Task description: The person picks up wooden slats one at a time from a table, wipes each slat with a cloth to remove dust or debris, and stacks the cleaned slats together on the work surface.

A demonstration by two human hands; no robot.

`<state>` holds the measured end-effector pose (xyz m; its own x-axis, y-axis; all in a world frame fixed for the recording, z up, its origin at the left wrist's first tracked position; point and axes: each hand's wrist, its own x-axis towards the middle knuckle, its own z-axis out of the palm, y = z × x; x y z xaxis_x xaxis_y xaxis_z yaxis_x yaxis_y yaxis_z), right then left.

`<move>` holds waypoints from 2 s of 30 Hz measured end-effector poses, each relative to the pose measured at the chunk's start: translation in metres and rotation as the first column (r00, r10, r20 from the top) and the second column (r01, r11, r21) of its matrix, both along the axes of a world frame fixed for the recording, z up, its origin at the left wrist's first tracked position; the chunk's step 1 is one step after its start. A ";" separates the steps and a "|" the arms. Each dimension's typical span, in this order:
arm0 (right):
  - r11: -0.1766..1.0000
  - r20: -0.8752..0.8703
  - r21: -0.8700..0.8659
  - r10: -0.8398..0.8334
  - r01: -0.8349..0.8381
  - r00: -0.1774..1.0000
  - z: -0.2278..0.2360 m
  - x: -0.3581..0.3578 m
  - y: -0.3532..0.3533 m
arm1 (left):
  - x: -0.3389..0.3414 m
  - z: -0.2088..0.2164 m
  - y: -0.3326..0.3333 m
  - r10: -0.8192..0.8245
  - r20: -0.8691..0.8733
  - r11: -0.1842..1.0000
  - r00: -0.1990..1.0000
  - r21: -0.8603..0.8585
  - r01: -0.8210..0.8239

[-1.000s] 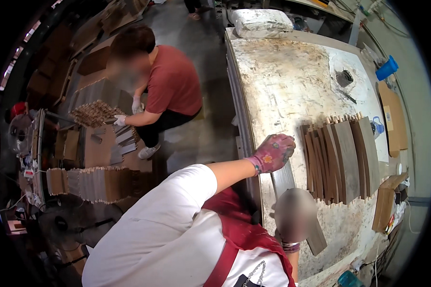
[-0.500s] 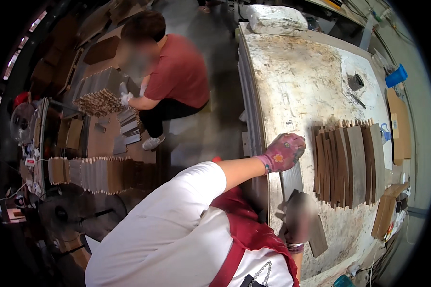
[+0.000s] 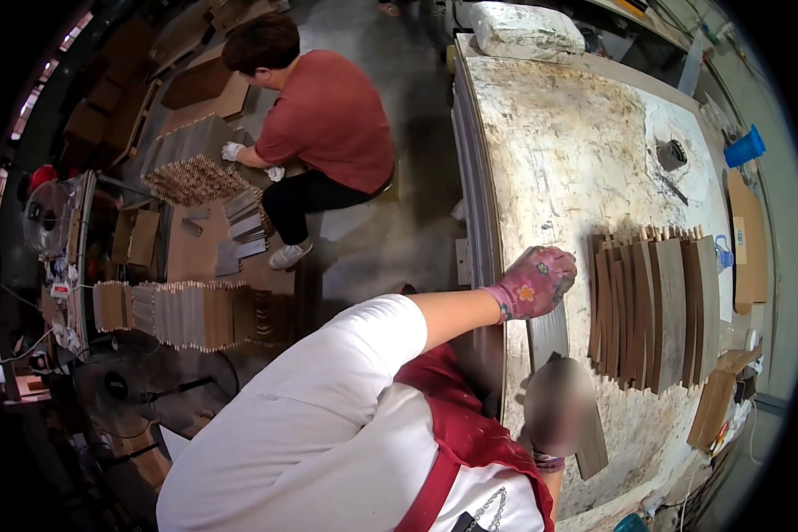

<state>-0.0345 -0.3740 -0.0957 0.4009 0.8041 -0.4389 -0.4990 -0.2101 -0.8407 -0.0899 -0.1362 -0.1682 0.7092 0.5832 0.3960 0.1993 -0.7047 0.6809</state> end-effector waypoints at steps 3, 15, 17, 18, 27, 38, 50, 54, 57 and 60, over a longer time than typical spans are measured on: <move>1.000 0.016 -0.005 -0.013 0.013 1.000 0.002 -0.001 0.000 | -0.006 0.009 -0.002 0.020 -0.094 1.000 0.995 0.007 -0.020; 0.995 -0.150 0.104 0.010 0.005 0.989 -0.013 0.009 -0.009 | 0.001 -0.004 -0.005 0.061 -0.134 0.987 0.989 0.154 -0.040; 0.997 -0.206 0.072 -0.009 0.024 0.978 -0.016 0.013 -0.016 | 0.006 -0.011 -0.007 0.043 -0.151 0.994 0.988 0.111 -0.027; 0.967 -0.239 0.175 0.222 -0.183 0.945 -0.010 0.019 -0.011 | 0.022 -0.040 -0.002 0.069 -0.186 0.995 0.980 0.078 -0.056; 0.979 -0.049 0.167 -0.114 0.120 0.992 0.010 0.017 -0.041 | 0.036 -0.039 -0.001 0.069 0.054 0.961 0.996 0.264 -0.080; 0.974 -0.053 0.158 -0.157 0.164 0.986 0.060 -0.035 0.028 | -0.011 0.034 0.129 0.019 0.138 0.802 0.990 -0.594 0.068; 0.938 0.173 0.192 -0.321 0.288 0.931 0.137 0.042 0.157 | 0.117 0.122 0.292 -0.179 0.350 0.335 0.919 -0.857 0.392; 0.911 -0.156 0.280 -0.268 0.302 0.951 0.180 0.089 0.192 | 0.176 0.119 0.349 -0.444 0.253 0.593 0.860 -0.636 0.493; 0.943 0.199 0.163 -0.318 0.289 0.927 0.205 0.137 0.208 | 0.234 0.108 0.378 -0.538 0.078 0.689 0.839 -0.532 0.492; 0.955 0.680 -0.128 -0.112 0.268 0.724 0.239 0.197 0.238 | 0.282 0.096 0.391 -0.510 -0.111 0.857 0.853 -0.154 0.492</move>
